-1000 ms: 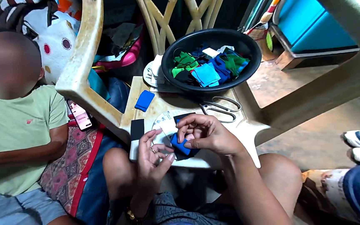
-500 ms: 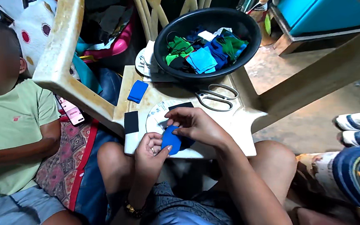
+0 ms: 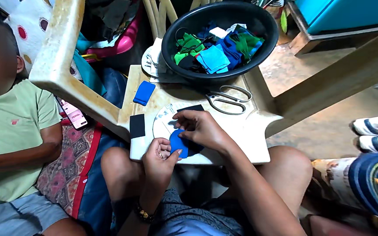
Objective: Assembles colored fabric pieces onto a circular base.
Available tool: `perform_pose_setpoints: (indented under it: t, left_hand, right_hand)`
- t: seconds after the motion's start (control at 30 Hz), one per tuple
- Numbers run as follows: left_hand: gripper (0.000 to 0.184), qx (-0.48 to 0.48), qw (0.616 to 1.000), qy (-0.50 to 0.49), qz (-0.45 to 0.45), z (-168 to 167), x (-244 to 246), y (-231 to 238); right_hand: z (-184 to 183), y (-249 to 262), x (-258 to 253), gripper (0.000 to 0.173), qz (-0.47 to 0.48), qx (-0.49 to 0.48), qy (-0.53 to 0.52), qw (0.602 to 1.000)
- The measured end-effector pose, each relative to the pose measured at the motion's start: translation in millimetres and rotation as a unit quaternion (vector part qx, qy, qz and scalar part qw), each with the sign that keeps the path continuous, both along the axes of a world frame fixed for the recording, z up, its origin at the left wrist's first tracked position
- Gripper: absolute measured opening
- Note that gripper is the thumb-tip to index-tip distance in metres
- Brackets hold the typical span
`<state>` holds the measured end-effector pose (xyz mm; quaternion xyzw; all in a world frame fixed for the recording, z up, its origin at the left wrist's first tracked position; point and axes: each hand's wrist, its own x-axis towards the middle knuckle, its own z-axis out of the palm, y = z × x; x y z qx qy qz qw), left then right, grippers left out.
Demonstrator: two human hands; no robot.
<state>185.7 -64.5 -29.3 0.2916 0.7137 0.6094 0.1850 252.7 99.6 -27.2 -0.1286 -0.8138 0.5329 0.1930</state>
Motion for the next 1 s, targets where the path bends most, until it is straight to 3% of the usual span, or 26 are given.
perform_pose_setpoints:
  t: [0.3,0.47,1.0]
  left_hand:
    - [0.032,0.027,0.998,-0.046,-0.014,10.0,4.0,-1.7]
    - [0.031,-0.003,1.000,-0.006,-0.009,1.2,2.5,0.1]
    - [0.020,-0.027,0.997,0.075,-0.001,-2.2,-3.2,-16.5]
  right_hand:
    - [1.6,3.6,4.8,0.042,0.027,-0.055,0.033,0.998]
    - [-3.4,2.6,1.6,0.041,0.010,-0.012,0.006,1.000]
    - [-7.8,3.0,-1.0,0.041,0.014,-0.005,0.006,1.000]
